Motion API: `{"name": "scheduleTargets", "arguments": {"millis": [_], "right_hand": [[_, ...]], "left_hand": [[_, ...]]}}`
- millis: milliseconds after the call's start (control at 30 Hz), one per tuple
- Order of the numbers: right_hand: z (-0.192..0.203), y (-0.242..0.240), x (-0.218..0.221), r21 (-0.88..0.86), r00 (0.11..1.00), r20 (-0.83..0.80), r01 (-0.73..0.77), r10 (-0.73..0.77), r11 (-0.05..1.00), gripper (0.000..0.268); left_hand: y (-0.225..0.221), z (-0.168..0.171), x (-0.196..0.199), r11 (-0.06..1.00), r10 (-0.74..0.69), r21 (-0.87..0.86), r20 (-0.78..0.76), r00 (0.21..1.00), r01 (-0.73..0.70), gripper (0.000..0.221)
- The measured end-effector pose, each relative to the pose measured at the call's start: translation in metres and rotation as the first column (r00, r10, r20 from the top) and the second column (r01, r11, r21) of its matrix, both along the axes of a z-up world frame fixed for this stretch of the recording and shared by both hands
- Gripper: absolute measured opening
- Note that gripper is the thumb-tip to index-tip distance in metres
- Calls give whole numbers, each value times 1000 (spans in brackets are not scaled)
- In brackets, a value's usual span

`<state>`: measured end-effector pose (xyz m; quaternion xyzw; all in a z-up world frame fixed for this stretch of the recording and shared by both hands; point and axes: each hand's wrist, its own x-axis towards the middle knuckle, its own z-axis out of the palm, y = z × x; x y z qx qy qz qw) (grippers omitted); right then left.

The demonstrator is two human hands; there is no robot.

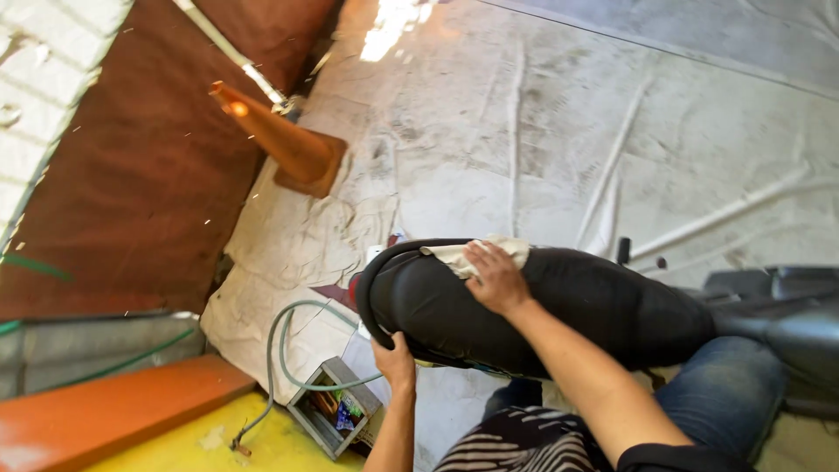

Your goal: The person wipes the top surface of a black motorcycle seat with a white cloth. They then lift the seat to reveal the underside and wipe the white plastic base. Finally, they place the seat back on the motorcycle and continue wiping the top surface.

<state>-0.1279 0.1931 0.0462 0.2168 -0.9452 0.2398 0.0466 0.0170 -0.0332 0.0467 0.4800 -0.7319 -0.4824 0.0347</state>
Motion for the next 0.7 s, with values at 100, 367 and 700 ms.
{"name": "scheduleTargets", "arguments": {"millis": [100,367,700], "right_hand": [[30,-11,39,-166,999,-50,11,-20,986,62],[-8,153,102,-80,965,-250,-103,80,991,39],[-91,213,50,-123,748,-127,640,-651,759,49]], "left_hand": [[-10,-17,6,993,-26,-115,-60,998,19,42],[34,35,-43,726,-278,-683,-395,876,-78,67],[57,17,-47,653,-502,-614,86,860,443,80]]}}
